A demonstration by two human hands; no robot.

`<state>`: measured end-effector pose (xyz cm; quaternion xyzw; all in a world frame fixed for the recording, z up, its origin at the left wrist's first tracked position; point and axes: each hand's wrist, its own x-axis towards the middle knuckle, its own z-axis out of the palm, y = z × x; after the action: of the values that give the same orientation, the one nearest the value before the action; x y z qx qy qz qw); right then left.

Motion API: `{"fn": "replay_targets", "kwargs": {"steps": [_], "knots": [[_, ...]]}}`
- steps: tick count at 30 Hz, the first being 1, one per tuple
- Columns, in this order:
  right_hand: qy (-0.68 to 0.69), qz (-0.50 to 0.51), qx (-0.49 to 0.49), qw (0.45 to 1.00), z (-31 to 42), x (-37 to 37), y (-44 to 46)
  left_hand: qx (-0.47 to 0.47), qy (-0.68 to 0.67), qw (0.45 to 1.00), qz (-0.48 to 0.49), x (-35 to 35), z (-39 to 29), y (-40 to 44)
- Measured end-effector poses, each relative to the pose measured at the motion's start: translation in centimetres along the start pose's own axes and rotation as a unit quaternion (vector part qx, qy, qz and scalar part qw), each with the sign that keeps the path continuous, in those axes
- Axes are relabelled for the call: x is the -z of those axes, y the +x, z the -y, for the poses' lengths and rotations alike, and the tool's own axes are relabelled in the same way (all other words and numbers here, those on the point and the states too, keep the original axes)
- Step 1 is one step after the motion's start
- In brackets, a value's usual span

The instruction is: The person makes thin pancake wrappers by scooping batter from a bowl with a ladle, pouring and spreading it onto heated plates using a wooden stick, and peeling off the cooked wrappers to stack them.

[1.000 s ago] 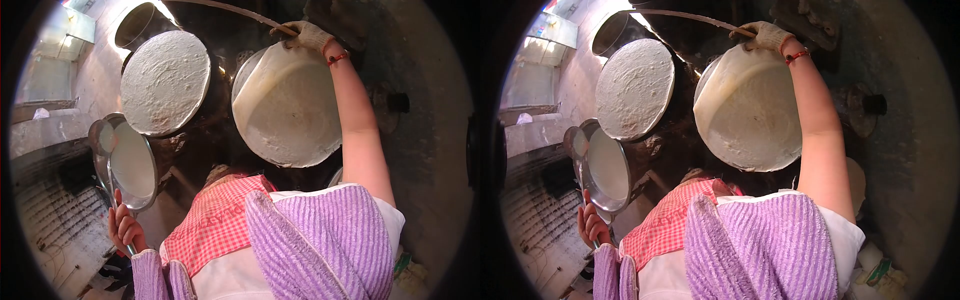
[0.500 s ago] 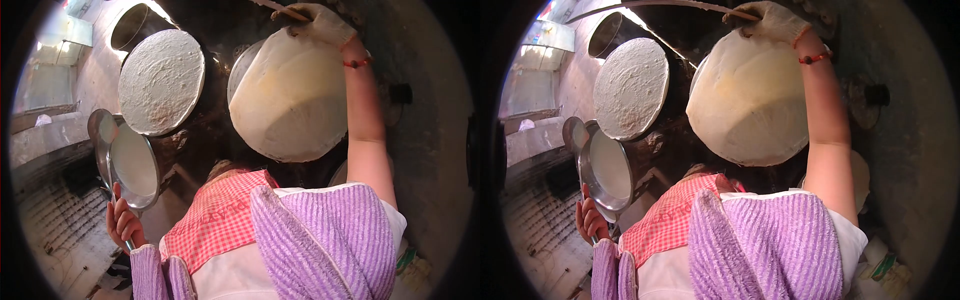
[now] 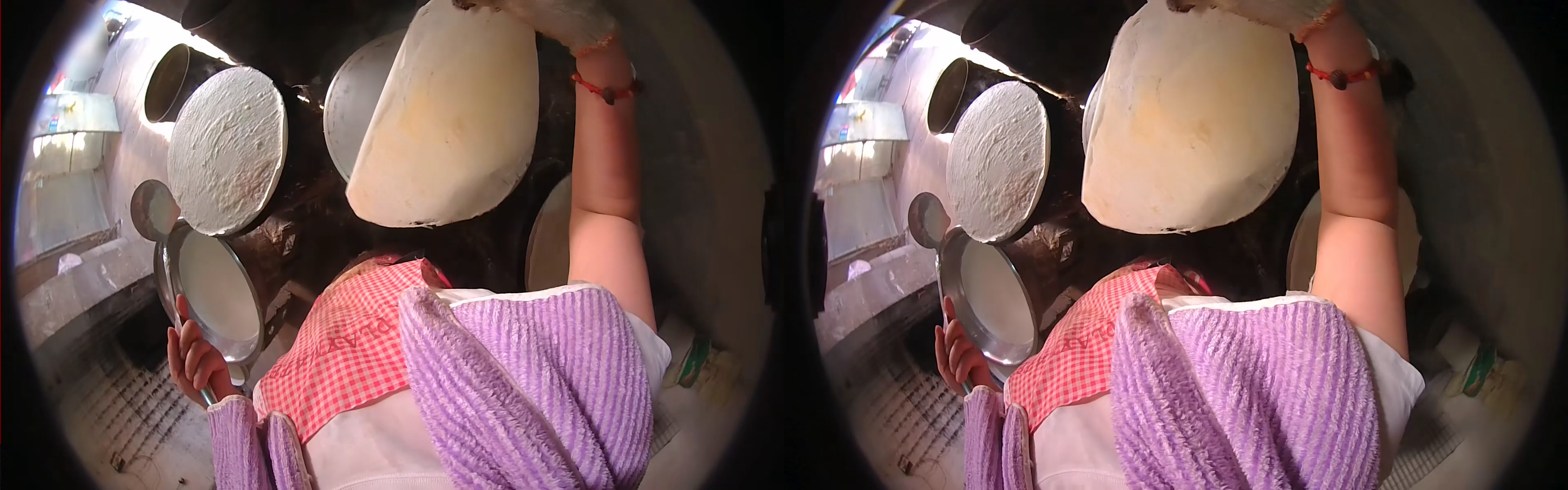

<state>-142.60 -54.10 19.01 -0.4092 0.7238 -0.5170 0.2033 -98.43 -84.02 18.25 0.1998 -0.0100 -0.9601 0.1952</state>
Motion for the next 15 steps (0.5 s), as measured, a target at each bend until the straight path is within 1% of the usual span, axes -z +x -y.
{"fn": "replay_targets", "kwargs": {"steps": [3, 4, 7, 8, 11, 13, 15], "knots": [[-0.026, -0.093, 0.018, 0.995, 2.9, -0.1, -3.8, 0.031, 0.013, 0.999, 0.016, 0.5, -0.5, -0.3], [-0.086, -0.129, 0.004, 0.988, 4.0, -0.1, -5.1, 0.045, 0.015, 0.999, 0.020, 0.7, -0.8, -0.4], [-0.141, -0.160, 0.077, 0.974, 6.3, -0.5, -8.9, 0.088, 0.024, 0.995, 0.030, 1.7, -1.6, -0.7], [-0.211, -0.208, 0.021, 0.955, 7.8, -1.0, -10.3, 0.103, 0.026, 0.994, 0.031, 1.8, -1.9, -0.8], [-0.174, -0.299, 0.013, 0.938, 11.2, -2.5, -14.6, 0.140, 0.045, 0.988, 0.042, 2.7, -3.2, -0.9], [-0.248, -0.353, 0.048, 0.901, 13.4, -4.1, -17.9, 0.151, 0.068, 0.985, 0.048, 2.8, -2.9, -1.2], [-0.322, -0.410, 0.073, 0.850, 15.8, -7.1, -21.4, 0.192, 0.099, 0.974, 0.062, 3.8, -4.2, -1.2]]}}
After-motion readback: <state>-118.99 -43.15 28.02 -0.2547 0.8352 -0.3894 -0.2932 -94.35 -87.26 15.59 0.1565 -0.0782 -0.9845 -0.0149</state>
